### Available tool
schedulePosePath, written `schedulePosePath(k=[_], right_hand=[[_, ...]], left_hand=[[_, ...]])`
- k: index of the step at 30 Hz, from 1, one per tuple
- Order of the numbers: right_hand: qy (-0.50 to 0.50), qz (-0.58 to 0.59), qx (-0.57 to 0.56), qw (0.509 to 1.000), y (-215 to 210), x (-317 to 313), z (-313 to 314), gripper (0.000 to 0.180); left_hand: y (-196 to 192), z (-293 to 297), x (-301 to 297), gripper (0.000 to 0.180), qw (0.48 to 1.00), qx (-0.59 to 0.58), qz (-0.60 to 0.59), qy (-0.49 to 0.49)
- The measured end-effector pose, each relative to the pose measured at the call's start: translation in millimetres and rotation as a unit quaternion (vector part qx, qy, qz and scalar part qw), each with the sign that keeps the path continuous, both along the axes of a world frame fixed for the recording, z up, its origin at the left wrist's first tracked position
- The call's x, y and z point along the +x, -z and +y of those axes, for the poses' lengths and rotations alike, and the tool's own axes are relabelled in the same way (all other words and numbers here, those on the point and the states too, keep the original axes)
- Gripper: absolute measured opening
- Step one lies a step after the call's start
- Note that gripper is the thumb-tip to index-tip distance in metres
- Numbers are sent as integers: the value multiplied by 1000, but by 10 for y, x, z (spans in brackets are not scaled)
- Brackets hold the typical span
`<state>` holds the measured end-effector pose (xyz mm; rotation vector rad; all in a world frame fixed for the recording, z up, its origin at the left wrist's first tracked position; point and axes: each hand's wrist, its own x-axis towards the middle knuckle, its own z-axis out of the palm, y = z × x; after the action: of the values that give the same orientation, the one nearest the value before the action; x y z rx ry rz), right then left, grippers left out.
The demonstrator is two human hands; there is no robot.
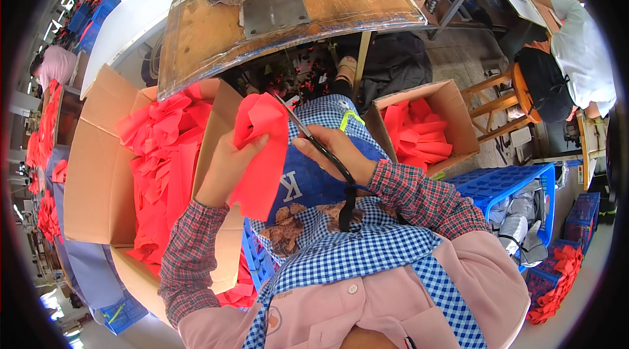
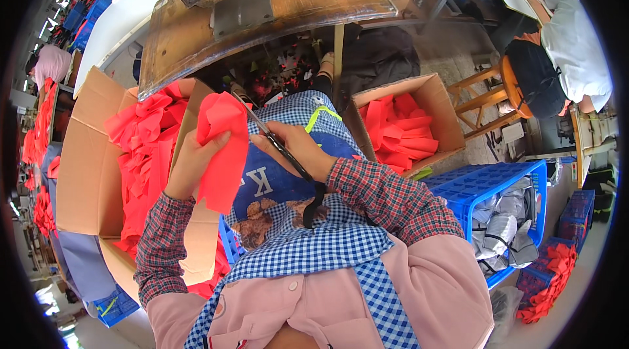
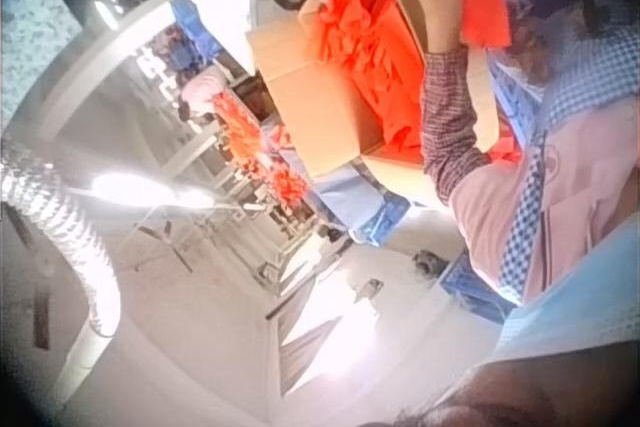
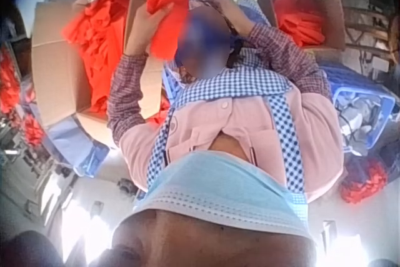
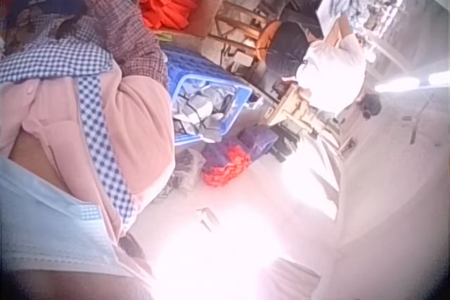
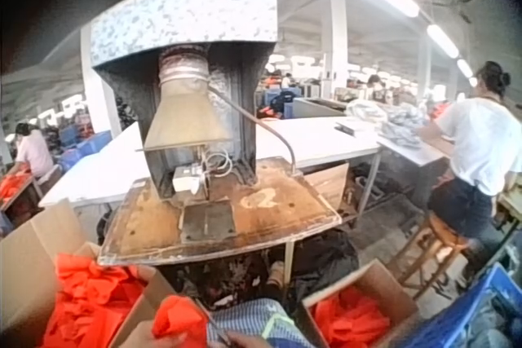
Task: Cutting and processing red fabric pieces at a workstation using scissors.
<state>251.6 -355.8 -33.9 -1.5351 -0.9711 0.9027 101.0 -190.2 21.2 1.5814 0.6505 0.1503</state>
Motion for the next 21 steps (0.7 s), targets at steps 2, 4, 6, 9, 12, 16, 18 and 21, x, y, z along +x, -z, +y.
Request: schedulePosePath(k=[2, 4, 6, 9, 12, 16, 18, 21], right_hand=[[18, -8, 20, 1000, 83, 11, -6, 41], [13, 65, -31, 997, 99, 48, -10, 35], [23, 134, -49, 990, 16, 111, -6, 35], [53, 218, -57, 973, 62, 224, -7, 36], [100, 273, -58, 955, 328, 324, -23, 37], [165, 406, -89, 894, 648, 343, -94, 37], [156, 397, -93, 900, 667, 371, -107, 38], [161, 392, -102, 900, 672, 386, -115, 40]], left_hand=[[33, 94, 27, 25, 998, 56, -5, 7], [32, 236, 62, 25, 998, 34, -37, -33], [-61, 422, 125, 25, 994, 12, -73, -76], [-347, 711, 307, 28, 995, -2, -65, -81], [-520, 1059, 551, 33, 994, 28, -76, -69], [-597, 1486, 880, 37, 988, 43, -136, -51], [-627, 1648, 1032, 41, 980, 105, -166, -8], [-759, 1651, 1227, 43, 988, 94, -120, -20]])
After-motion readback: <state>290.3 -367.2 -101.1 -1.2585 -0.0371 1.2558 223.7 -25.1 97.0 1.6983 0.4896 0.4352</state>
